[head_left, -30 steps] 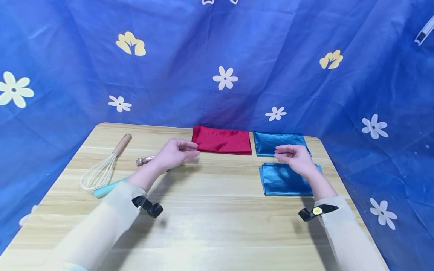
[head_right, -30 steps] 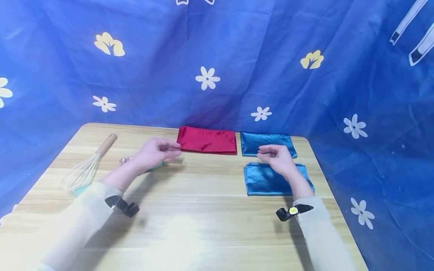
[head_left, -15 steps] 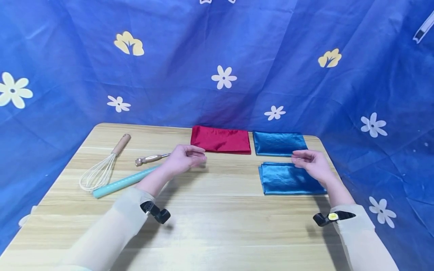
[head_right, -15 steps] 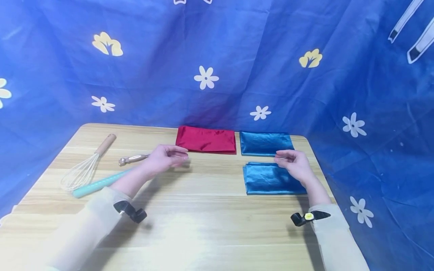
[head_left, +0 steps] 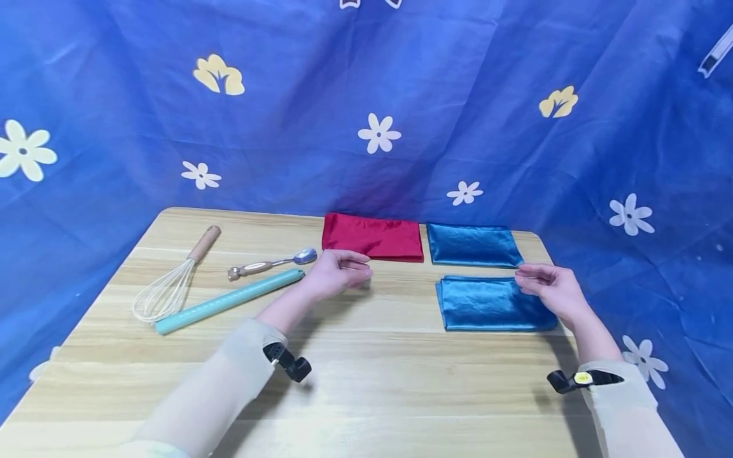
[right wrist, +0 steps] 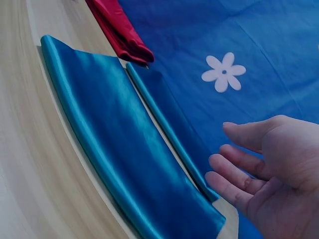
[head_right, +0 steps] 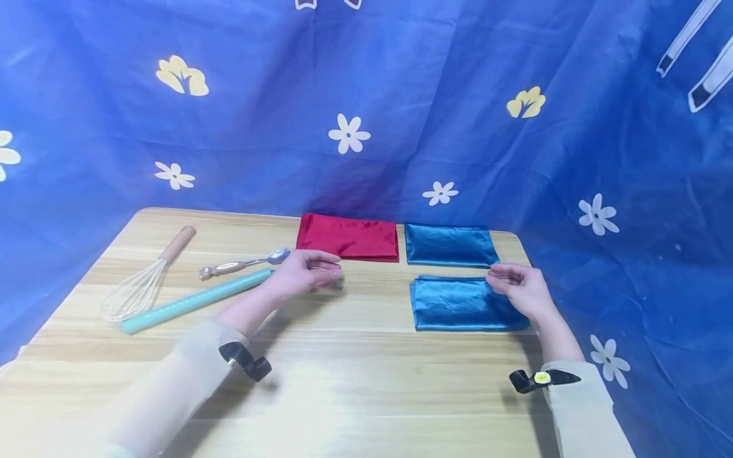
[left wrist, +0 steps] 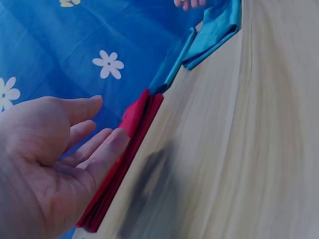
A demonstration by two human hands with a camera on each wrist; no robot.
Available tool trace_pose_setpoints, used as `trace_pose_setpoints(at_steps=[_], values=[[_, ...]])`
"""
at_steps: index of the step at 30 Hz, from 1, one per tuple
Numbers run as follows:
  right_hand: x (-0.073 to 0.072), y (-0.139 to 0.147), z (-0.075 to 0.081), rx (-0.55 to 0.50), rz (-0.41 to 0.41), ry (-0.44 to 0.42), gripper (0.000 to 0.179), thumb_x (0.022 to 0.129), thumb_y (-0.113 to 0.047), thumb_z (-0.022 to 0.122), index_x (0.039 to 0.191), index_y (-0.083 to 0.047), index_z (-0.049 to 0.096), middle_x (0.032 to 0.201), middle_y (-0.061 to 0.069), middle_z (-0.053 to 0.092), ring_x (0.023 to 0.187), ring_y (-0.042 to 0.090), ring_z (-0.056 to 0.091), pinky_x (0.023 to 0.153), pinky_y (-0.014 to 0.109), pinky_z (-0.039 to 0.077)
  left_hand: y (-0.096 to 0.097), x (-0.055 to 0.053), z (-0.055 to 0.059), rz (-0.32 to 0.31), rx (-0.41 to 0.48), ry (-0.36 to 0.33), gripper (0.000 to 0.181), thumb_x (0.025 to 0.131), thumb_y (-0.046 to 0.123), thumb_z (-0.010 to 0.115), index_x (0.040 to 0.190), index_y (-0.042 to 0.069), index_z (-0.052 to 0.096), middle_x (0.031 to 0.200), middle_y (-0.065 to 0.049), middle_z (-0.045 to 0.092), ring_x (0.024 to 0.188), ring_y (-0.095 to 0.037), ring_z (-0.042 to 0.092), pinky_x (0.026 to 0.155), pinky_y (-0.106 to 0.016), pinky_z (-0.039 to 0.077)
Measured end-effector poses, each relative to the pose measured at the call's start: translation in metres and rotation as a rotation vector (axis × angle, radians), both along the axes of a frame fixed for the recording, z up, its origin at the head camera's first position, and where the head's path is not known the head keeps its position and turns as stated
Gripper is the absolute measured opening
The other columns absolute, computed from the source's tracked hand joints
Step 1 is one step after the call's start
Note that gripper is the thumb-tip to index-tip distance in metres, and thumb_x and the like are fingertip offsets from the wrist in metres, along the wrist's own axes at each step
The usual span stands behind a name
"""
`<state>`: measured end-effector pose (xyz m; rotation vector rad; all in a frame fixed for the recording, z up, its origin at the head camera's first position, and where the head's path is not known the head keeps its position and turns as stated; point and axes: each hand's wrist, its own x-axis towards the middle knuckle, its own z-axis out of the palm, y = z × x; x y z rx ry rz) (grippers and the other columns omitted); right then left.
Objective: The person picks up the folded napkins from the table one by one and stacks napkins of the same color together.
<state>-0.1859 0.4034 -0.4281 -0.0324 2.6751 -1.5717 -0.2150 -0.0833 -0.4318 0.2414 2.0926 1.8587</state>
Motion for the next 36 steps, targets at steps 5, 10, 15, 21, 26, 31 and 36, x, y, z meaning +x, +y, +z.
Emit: trace_pose_setpoints(at_steps=[5,10,15,21,26,31,36], values=[[0.004,0.019,-0.004,0.013,-0.035,0.002,0.053,0.103,-0.02,0.073,0.141,0.013,0.058,0.128,0.026,0.07,0.102,0.008,0.073,0.086,0.03,0.061,0.021,0.0,-0.004,-0.005,0.024,-0.01,0.041,0.095,0.004,0.079,0.133,-0.006,0.068,0.116,-0.02,0.075,0.11,-0.034,0.073,0.09,-0.046,0.061],[0.005,0.039,-0.008,0.039,-0.072,-0.04,0.055,0.105,-0.023,0.072,0.145,0.011,0.055,0.132,0.029,0.067,0.103,0.006,0.072,0.087,0.028,0.061,0.046,0.001,-0.008,-0.021,0.066,-0.043,0.044,0.096,0.0,0.077,0.136,-0.012,0.063,0.115,-0.023,0.075,0.11,-0.04,0.072,0.09,-0.046,0.061],[0.005,0.052,-0.013,0.05,-0.109,-0.099,0.06,0.104,-0.028,0.073,0.147,0.008,0.054,0.132,0.02,0.07,0.103,0.005,0.072,0.087,0.027,0.06,0.076,0.004,-0.018,-0.034,0.101,-0.12,0.044,0.097,-0.001,0.074,0.136,-0.015,0.06,0.115,-0.026,0.074,0.109,-0.044,0.072,0.089,-0.046,0.062],[0.007,0.06,-0.019,0.096,-0.12,-0.096,0.057,0.102,-0.024,0.076,0.143,0.01,0.058,0.13,0.023,0.07,0.094,-0.003,0.069,0.08,0.023,0.061,0.113,0.012,-0.026,-0.012,0.085,-0.199,0.039,0.096,0.001,0.077,0.129,-0.016,0.064,0.11,-0.023,0.076,0.101,-0.036,0.076,0.081,-0.039,0.064],[0.007,0.063,-0.027,0.206,-0.102,-0.083,0.054,0.101,-0.024,0.076,0.139,0.011,0.061,0.132,0.032,0.065,0.091,-0.001,0.066,0.075,0.022,0.06,0.137,0.016,-0.028,0.055,0.022,-0.228,0.041,0.093,0.002,0.081,0.126,-0.016,0.065,0.107,-0.023,0.076,0.093,-0.029,0.077,0.079,-0.035,0.064],[0.006,0.067,-0.033,0.294,-0.09,-0.095,0.057,0.099,-0.025,0.079,0.137,0.014,0.061,0.129,0.033,0.067,0.099,0.017,0.069,0.071,0.02,0.057,0.156,0.015,-0.028,0.094,0.017,-0.267,0.047,0.092,0.002,0.083,0.13,-0.017,0.062,0.114,-0.023,0.07,0.094,-0.028,0.077,0.081,-0.034,0.063],[0.004,0.066,-0.035,0.296,-0.113,-0.166,0.065,0.096,-0.029,0.082,0.138,0.015,0.059,0.121,0.027,0.072,0.114,0.036,0.068,0.075,0.015,0.052,0.172,0.013,-0.032,0.101,0.094,-0.322,0.045,0.092,-0.001,0.081,0.128,-0.018,0.06,0.105,-0.022,0.071,0.096,-0.033,0.077,0.082,-0.037,0.063]])
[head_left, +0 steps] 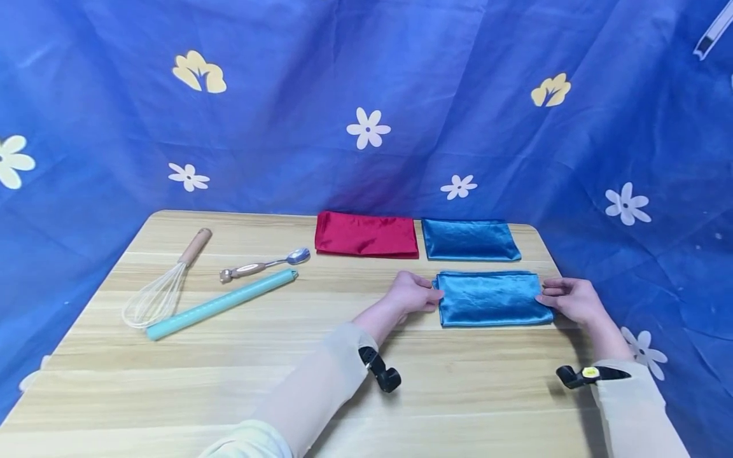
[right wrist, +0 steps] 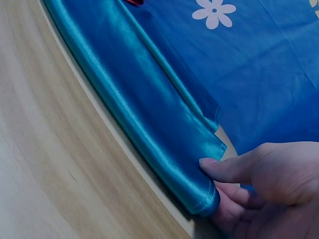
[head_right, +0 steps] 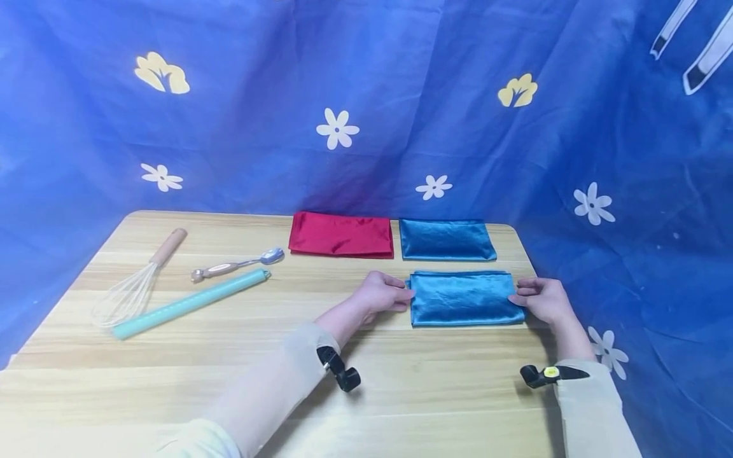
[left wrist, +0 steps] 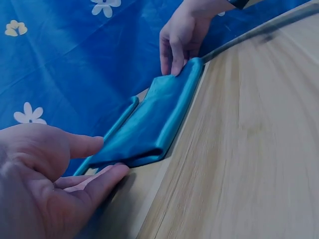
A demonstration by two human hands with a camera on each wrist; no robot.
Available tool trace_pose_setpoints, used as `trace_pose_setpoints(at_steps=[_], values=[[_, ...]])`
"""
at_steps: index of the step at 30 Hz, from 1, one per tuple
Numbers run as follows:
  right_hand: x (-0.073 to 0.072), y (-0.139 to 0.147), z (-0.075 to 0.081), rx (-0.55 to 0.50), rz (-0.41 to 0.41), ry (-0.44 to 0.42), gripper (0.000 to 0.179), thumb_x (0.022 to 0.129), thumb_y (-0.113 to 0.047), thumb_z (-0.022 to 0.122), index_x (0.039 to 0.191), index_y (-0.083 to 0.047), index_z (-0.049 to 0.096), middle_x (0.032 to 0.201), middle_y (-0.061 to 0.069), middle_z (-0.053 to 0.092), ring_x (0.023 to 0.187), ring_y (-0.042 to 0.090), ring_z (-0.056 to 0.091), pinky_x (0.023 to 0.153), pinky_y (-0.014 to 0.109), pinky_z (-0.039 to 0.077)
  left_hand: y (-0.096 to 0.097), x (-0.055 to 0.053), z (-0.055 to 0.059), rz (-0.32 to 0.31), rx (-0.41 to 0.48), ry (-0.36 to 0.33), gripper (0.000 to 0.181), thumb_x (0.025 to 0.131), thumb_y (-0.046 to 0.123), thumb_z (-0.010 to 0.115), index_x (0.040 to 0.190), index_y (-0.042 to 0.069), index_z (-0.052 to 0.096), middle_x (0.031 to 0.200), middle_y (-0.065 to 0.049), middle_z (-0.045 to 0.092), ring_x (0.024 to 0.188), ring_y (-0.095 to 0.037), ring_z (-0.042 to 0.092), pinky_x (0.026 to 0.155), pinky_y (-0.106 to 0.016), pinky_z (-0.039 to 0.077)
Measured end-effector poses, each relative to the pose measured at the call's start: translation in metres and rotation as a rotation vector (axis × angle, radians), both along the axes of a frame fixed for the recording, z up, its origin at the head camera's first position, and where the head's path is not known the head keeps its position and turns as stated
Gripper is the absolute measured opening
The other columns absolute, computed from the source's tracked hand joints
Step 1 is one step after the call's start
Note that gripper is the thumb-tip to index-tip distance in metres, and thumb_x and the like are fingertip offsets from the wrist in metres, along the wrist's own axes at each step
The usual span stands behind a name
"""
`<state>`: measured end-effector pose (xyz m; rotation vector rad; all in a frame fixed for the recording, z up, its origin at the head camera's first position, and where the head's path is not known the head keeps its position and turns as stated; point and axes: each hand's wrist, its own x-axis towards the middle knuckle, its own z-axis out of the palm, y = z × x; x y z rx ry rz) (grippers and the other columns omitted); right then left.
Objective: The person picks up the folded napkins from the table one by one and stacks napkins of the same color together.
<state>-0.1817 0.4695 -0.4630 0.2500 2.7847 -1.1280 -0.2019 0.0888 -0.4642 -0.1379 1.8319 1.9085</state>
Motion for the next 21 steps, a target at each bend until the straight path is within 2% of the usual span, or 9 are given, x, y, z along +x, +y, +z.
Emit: trace_pose_setpoints(at_steps=[2,4,8,10,13,16,18,21], values=[[0.0,-0.002,0.001,0.001,-0.026,-0.034,0.068,0.095,-0.032,0.083,0.138,0.014,0.059,0.121,0.026,0.073,0.118,0.038,0.065,0.081,0.02,0.052,0.005,-0.001,-0.001,0.002,0.021,-0.014,0.043,0.093,-0.001,0.08,0.127,-0.017,0.059,0.103,-0.021,0.072,0.096,-0.032,0.077,0.081,-0.037,0.064],[-0.001,-0.005,0.001,0.01,-0.043,-0.058,0.068,0.094,-0.033,0.083,0.137,0.015,0.059,0.123,0.027,0.071,0.118,0.04,0.061,0.089,0.031,0.053,0.01,-0.002,-0.001,0.011,0.032,-0.032,0.044,0.094,0.001,0.08,0.129,-0.016,0.058,0.105,-0.019,0.071,0.092,-0.029,0.077,0.079,-0.034,0.064],[-0.004,-0.01,0.001,0.042,-0.084,-0.082,0.061,0.093,-0.03,0.084,0.13,0.015,0.063,0.125,0.031,0.065,0.113,0.042,0.058,0.098,0.053,0.049,0.018,-0.004,0.0,0.049,0.055,-0.071,0.052,0.095,0.007,0.081,0.135,-0.013,0.054,0.123,-0.02,0.066,0.082,-0.016,0.075,0.075,-0.027,0.062],[-0.005,-0.014,0.001,0.062,-0.098,-0.102,0.05,0.094,-0.029,0.083,0.119,0.013,0.068,0.117,0.029,0.064,0.107,0.041,0.057,0.097,0.053,0.048,0.021,-0.003,0.002,0.052,0.043,-0.071,0.046,0.095,0.011,0.082,0.128,-0.011,0.059,0.116,-0.015,0.066,0.072,-0.01,0.07,0.07,-0.022,0.061],[-0.007,-0.019,0.003,0.097,-0.104,-0.132,0.034,0.097,-0.027,0.081,0.094,0.004,0.067,0.099,0.018,0.06,0.095,0.036,0.054,0.086,0.046,0.046,0.024,-0.002,0.006,0.024,0.036,-0.079,0.032,0.095,0.015,0.083,0.112,-0.008,0.069,0.088,-0.005,0.065,0.059,-0.005,0.062,0.058,-0.014,0.054],[-0.007,-0.023,0.004,0.1,-0.105,-0.142,0.034,0.099,-0.024,0.078,0.079,-0.005,0.057,0.082,0.009,0.049,0.083,0.031,0.049,0.077,0.041,0.039,0.025,-0.001,0.008,-0.012,0.023,-0.079,0.029,0.095,0.02,0.083,0.106,-0.006,0.074,0.073,0.0,0.062,0.054,-0.003,0.055,0.05,-0.01,0.044],[-0.006,-0.024,0.003,0.106,-0.109,-0.131,0.035,0.1,-0.021,0.077,0.077,-0.006,0.055,0.079,0.006,0.045,0.08,0.029,0.048,0.075,0.04,0.038,0.026,-0.001,0.008,-0.036,-0.007,-0.053,0.028,0.096,0.02,0.083,0.106,-0.005,0.073,0.074,0.001,0.061,0.058,-0.004,0.054,0.051,-0.012,0.043],[-0.004,-0.027,0.002,0.135,-0.113,-0.121,0.035,0.1,-0.019,0.076,0.075,-0.006,0.054,0.073,0.004,0.043,0.074,0.027,0.047,0.072,0.038,0.038,0.025,0.001,0.008,-0.075,-0.097,0.038,0.024,0.096,0.018,0.083,0.1,-0.003,0.071,0.078,0.001,0.056,0.067,-0.008,0.053,0.059,-0.018,0.044]])
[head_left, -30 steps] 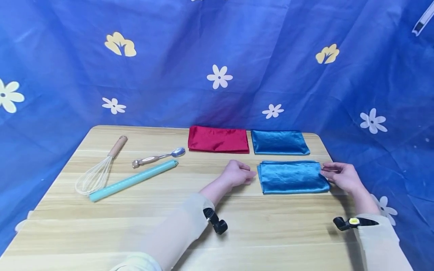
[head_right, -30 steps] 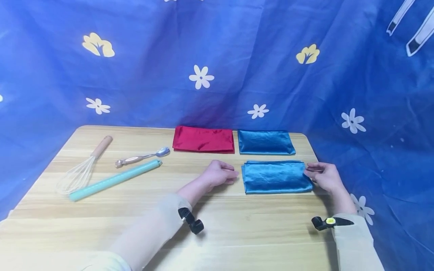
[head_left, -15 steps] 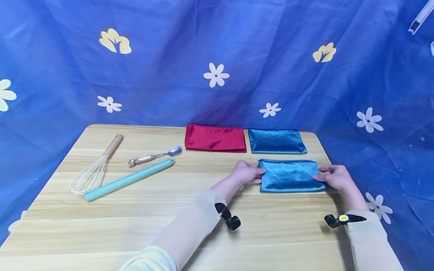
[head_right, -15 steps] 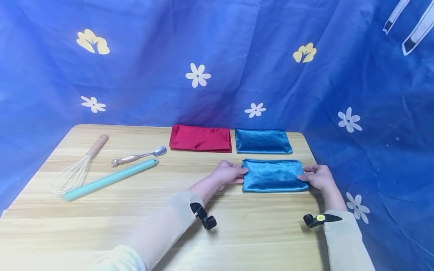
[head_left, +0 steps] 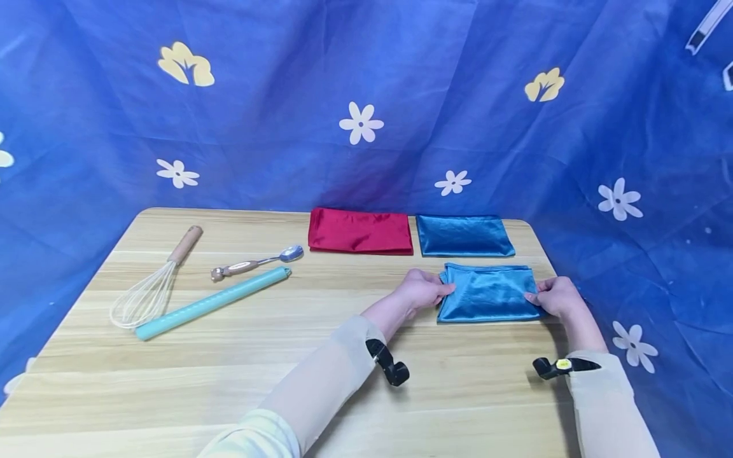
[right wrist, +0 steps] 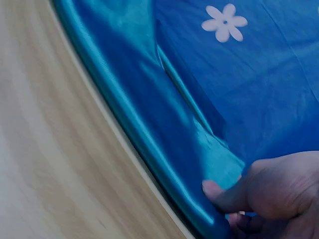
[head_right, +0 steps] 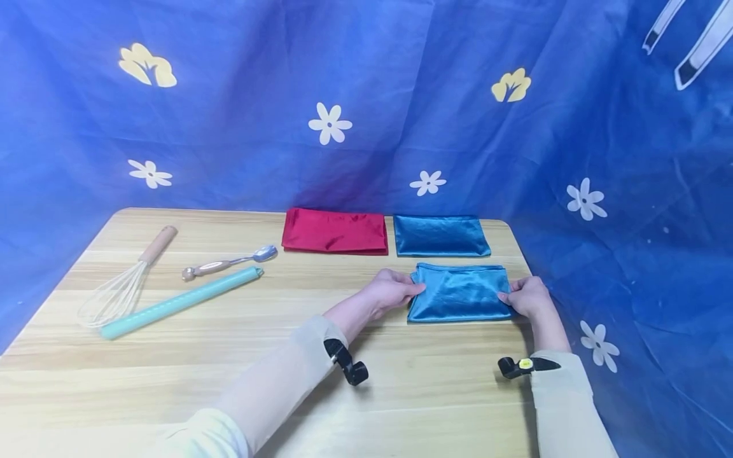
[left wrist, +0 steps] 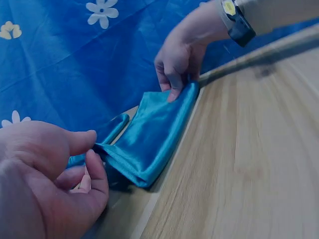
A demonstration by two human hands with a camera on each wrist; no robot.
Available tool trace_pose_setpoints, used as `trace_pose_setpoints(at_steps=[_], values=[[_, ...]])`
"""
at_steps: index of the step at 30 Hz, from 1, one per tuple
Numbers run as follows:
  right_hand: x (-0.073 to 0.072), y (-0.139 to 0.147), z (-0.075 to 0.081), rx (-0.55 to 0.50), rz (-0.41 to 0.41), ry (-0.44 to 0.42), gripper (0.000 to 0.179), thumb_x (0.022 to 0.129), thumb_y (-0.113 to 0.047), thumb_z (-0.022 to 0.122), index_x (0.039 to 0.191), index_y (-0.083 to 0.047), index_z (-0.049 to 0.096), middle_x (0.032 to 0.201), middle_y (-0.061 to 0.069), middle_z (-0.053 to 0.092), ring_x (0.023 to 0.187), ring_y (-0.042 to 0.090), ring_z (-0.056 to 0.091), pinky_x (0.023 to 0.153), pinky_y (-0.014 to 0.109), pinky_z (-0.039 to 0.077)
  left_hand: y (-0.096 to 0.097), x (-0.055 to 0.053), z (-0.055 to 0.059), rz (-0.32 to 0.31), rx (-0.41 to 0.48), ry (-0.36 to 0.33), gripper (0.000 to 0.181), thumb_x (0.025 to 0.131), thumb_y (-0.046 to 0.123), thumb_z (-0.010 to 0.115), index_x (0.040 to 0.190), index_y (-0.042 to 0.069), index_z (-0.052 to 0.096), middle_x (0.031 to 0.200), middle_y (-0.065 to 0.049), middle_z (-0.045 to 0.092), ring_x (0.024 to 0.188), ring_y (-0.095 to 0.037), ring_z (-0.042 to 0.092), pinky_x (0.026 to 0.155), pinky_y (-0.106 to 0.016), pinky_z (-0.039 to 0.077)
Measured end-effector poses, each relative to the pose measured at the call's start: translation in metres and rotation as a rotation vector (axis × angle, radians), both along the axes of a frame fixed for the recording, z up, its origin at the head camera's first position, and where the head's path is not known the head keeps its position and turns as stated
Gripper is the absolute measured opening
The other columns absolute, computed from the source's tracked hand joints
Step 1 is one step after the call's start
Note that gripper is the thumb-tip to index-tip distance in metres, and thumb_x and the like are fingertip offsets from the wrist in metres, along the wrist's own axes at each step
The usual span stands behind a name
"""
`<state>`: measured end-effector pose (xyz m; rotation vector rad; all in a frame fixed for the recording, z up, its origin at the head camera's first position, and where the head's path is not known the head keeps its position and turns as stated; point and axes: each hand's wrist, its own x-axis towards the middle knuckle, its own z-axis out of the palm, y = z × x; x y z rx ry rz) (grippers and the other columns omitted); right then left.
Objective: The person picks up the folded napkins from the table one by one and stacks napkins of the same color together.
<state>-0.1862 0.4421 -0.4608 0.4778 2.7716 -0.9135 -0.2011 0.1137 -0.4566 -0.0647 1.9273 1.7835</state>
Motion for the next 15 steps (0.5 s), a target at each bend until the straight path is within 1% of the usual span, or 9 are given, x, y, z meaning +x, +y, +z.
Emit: trace_pose_setpoints(at_steps=[2,4,5,6,9,11,13,15], values=[[0.0,-0.003,0.0,0.042,0.006,0.01,0.037,0.099,-0.019,0.076,0.073,-0.008,0.052,0.069,0.002,0.042,0.07,0.026,0.045,0.071,0.039,0.038,-0.002,0.0,-0.001,-0.024,-0.064,0.082,0.021,0.095,0.017,0.083,0.099,-0.001,0.073,0.084,0.001,0.058,0.076,-0.01,0.055,0.067,-0.021,0.048],[0.0,-0.008,0.001,0.08,0.007,0.016,0.04,0.1,-0.019,0.075,0.071,-0.009,0.05,0.065,0.0,0.038,0.068,0.026,0.044,0.071,0.04,0.038,-0.003,0.001,-0.002,-0.04,-0.112,0.163,0.02,0.094,0.015,0.083,0.105,-0.001,0.076,0.095,-0.001,0.064,0.087,-0.013,0.058,0.078,-0.026,0.053],[0.0,-0.009,0.001,0.099,0.002,0.021,0.041,0.099,-0.02,0.075,0.07,-0.01,0.049,0.064,0.0,0.038,0.068,0.026,0.044,0.071,0.04,0.038,-0.004,0.0,-0.003,-0.049,-0.138,0.202,0.022,0.094,0.014,0.083,0.11,0.0,0.077,0.102,-0.001,0.067,0.094,-0.013,0.059,0.084,-0.027,0.054],[0.0,-0.011,0.001,0.112,-0.003,0.026,0.041,0.099,-0.02,0.076,0.069,-0.01,0.049,0.063,-0.001,0.038,0.069,0.026,0.044,0.072,0.041,0.038,-0.004,0.001,-0.004,-0.055,-0.169,0.244,0.025,0.094,0.014,0.083,0.114,0.001,0.077,0.109,-0.002,0.069,0.1,-0.013,0.06,0.089,-0.028,0.054],[0.001,-0.014,0.002,0.143,-0.018,0.037,0.043,0.099,-0.019,0.076,0.067,-0.011,0.048,0.062,-0.001,0.038,0.07,0.027,0.044,0.072,0.041,0.037,-0.004,0.002,-0.005,-0.086,-0.207,0.333,0.03,0.096,0.014,0.081,0.123,0.003,0.078,0.121,-0.004,0.072,0.111,-0.015,0.063,0.099,-0.029,0.053],[0.001,-0.015,0.002,0.153,-0.022,0.037,0.044,0.099,-0.019,0.076,0.067,-0.012,0.047,0.063,-0.001,0.037,0.069,0.026,0.044,0.07,0.04,0.037,-0.004,0.004,-0.006,-0.111,-0.195,0.355,0.033,0.096,0.015,0.081,0.126,0.003,0.076,0.122,-0.005,0.073,0.113,-0.016,0.065,0.099,-0.029,0.053],[0.001,-0.014,0.002,0.141,-0.01,0.026,0.045,0.099,-0.018,0.075,0.068,-0.011,0.044,0.064,-0.001,0.034,0.067,0.025,0.041,0.067,0.039,0.036,-0.004,0.006,-0.008,-0.135,-0.154,0.339,0.037,0.096,0.015,0.082,0.13,0.002,0.074,0.121,-0.007,0.074,0.113,-0.017,0.067,0.097,-0.029,0.055],[0.0,-0.013,0.001,0.105,0.005,0.008,0.041,0.1,-0.018,0.074,0.072,-0.01,0.044,0.067,0.0,0.034,0.066,0.024,0.041,0.065,0.038,0.036,-0.005,0.007,-0.011,-0.144,-0.129,0.305,0.044,0.095,0.017,0.082,0.134,0.001,0.07,0.119,-0.008,0.073,0.112,-0.019,0.068,0.095,-0.03,0.056]])
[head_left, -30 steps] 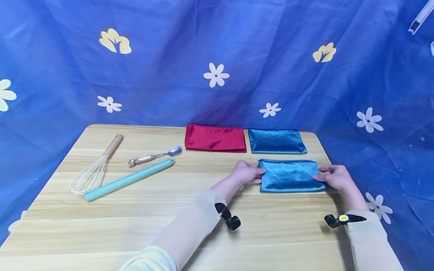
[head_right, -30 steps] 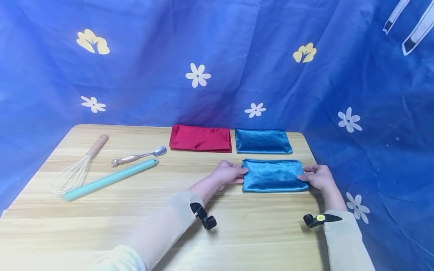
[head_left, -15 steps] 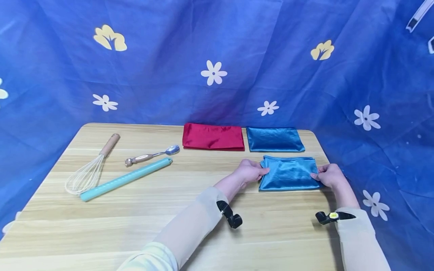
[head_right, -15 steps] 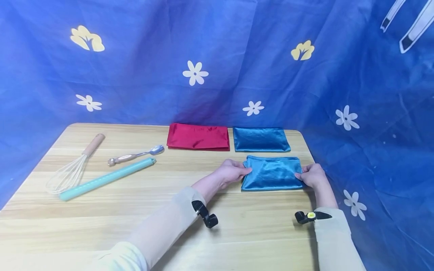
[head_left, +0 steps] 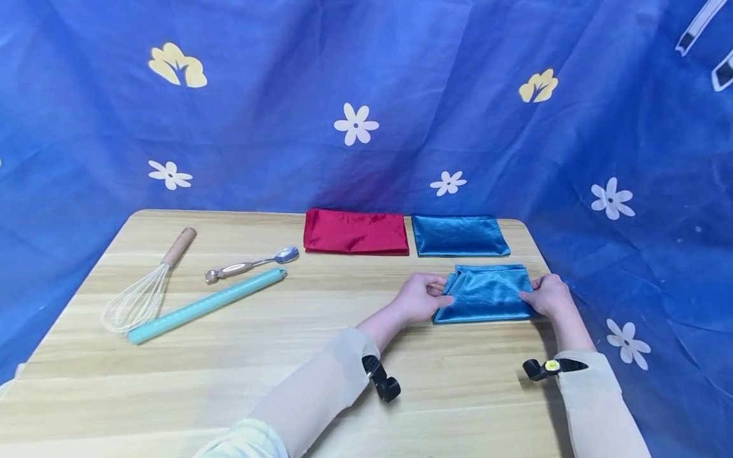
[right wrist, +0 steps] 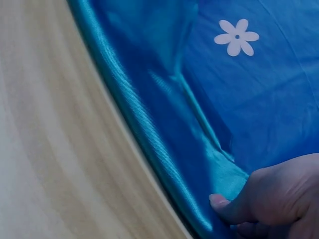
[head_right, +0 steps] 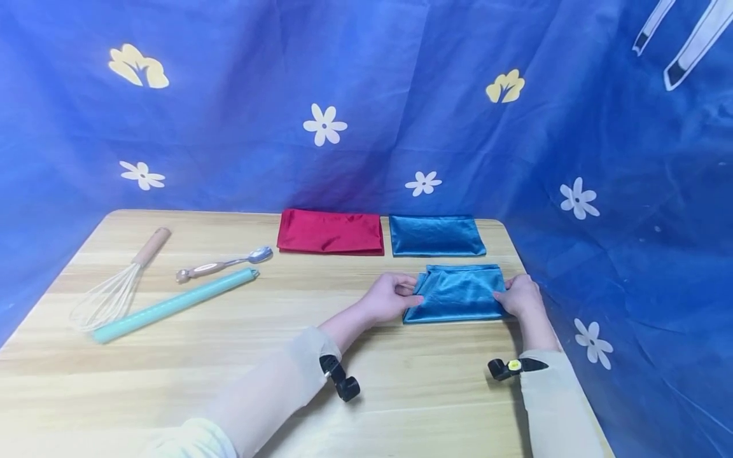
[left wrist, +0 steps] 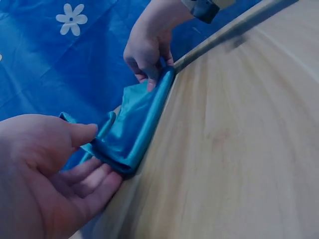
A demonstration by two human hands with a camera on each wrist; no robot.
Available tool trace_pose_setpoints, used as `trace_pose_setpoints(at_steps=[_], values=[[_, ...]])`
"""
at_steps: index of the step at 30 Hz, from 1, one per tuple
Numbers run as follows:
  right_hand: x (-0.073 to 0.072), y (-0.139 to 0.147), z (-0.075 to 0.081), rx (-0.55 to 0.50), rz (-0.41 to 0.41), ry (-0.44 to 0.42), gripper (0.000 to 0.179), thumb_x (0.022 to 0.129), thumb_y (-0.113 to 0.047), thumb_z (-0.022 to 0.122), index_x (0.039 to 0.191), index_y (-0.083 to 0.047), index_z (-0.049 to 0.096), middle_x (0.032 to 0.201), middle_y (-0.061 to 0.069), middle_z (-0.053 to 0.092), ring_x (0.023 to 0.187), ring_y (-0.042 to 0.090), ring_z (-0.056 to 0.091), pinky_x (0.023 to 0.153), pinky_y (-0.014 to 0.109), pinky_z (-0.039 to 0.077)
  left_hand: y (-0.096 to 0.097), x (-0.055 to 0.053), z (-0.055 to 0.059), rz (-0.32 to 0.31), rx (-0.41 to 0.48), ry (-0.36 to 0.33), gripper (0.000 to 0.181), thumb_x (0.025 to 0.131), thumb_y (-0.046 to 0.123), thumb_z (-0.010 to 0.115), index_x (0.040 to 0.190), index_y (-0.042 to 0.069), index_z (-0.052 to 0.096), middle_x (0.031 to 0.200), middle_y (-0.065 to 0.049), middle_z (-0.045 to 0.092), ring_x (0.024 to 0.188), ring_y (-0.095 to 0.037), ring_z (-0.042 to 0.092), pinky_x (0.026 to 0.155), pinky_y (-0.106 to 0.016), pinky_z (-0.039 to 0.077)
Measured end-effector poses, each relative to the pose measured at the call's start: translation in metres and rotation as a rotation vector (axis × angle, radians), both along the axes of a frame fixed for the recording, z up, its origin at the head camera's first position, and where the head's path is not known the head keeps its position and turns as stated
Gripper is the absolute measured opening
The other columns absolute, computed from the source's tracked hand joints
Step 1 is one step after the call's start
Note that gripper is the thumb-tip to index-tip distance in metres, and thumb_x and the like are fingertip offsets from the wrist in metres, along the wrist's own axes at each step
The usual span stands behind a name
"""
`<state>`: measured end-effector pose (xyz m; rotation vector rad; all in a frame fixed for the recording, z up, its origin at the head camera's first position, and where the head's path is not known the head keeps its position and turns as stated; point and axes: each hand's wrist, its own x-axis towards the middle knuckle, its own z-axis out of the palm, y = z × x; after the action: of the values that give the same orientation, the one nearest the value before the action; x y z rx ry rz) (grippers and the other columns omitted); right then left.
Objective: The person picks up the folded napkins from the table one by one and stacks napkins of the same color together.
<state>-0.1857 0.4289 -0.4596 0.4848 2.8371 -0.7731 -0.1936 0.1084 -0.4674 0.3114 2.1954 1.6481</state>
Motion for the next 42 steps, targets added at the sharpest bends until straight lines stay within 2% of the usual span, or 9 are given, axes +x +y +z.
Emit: trace_pose_setpoints(at_steps=[8,15,19,23,25,30,34,39,42], values=[[0.002,0.017,-0.004,-0.217,0.072,-0.022,0.031,0.1,-0.017,0.075,0.085,-0.001,0.054,0.083,0.006,0.043,0.078,0.025,0.044,0.069,0.033,0.039,-0.011,-0.002,-0.021,0.126,-0.026,-0.072,0.053,0.096,0.022,0.083,0.137,-0.007,0.064,0.113,-0.009,0.073,0.116,-0.022,0.066,0.106,-0.037,0.052],[0.011,0.03,0.005,-0.338,0.075,-0.016,0.036,0.101,-0.019,0.076,0.115,0.01,0.059,0.095,0.009,0.053,0.084,0.023,0.051,0.064,0.028,0.048,-0.014,-0.005,-0.023,0.109,0.026,-0.101,0.048,0.095,0.018,0.083,0.134,-0.005,0.067,0.108,-0.005,0.072,0.109,-0.018,0.067,0.101,-0.034,0.055],[0.013,0.027,0.008,-0.327,0.092,-0.043,0.046,0.101,-0.021,0.077,0.122,0.014,0.055,0.096,0.009,0.055,0.088,0.024,0.052,0.068,0.027,0.047,-0.014,-0.006,-0.022,0.109,0.044,-0.105,0.046,0.095,0.013,0.083,0.133,-0.006,0.066,0.106,-0.005,0.071,0.104,-0.017,0.066,0.097,-0.034,0.056],[0.011,0.02,0.004,-0.26,0.067,-0.051,0.035,0.099,-0.02,0.078,0.095,0.006,0.056,0.081,0.003,0.045,0.077,0.022,0.046,0.067,0.028,0.041,-0.012,-0.008,-0.023,0.101,0.045,-0.103,0.045,0.095,0.012,0.082,0.132,-0.007,0.067,0.104,-0.004,0.07,0.101,-0.016,0.066,0.095,-0.032,0.057],[0.009,0.015,0.003,-0.243,0.055,-0.053,0.04,0.098,-0.017,0.078,0.078,-0.004,0.046,0.072,0.0,0.032,0.067,0.02,0.037,0.062,0.031,0.035,-0.011,-0.009,-0.023,0.102,0.039,-0.099,0.045,0.095,0.013,0.083,0.132,-0.006,0.067,0.104,-0.003,0.07,0.101,-0.015,0.066,0.096,-0.031,0.057],[0.009,0.007,0.004,-0.239,0.055,-0.049,0.044,0.098,-0.011,0.076,0.071,-0.01,0.041,0.069,-0.001,0.028,0.062,0.019,0.035,0.058,0.031,0.031,-0.009,-0.01,-0.024,0.101,0.05,-0.112,0.044,0.095,0.012,0.082,0.131,-0.007,0.067,0.105,-0.006,0.07,0.101,-0.018,0.068,0.093,-0.032,0.058],[0.013,0.008,0.008,-0.259,0.094,0.006,0.026,0.098,-0.01,0.076,0.085,-0.001,0.056,0.075,0.002,0.042,0.071,0.021,0.045,0.06,0.029,0.037,-0.01,-0.008,-0.021,0.1,0.059,-0.122,0.045,0.095,0.011,0.082,0.133,-0.007,0.065,0.107,-0.007,0.07,0.101,-0.019,0.069,0.09,-0.031,0.059],[0.012,0.015,0.01,-0.399,0.104,0.05,0.03,0.098,-0.011,0.078,0.097,0.002,0.051,0.076,-0.001,0.037,0.069,0.016,0.041,0.061,0.028,0.037,-0.012,-0.007,-0.019,0.099,0.069,-0.127,0.046,0.095,0.01,0.081,0.134,-0.008,0.064,0.109,-0.009,0.07,0.103,-0.021,0.069,0.091,-0.032,0.059],[0.01,0.02,0.01,-0.468,0.087,0.068,0.039,0.096,-0.013,0.081,0.116,0.007,0.054,0.083,0.0,0.057,0.076,0.011,0.052,0.067,0.022,0.047,-0.013,-0.007,-0.019,0.099,0.057,-0.121,0.046,0.096,0.011,0.081,0.134,-0.008,0.064,0.11,-0.01,0.071,0.106,-0.022,0.069,0.096,-0.034,0.058]])
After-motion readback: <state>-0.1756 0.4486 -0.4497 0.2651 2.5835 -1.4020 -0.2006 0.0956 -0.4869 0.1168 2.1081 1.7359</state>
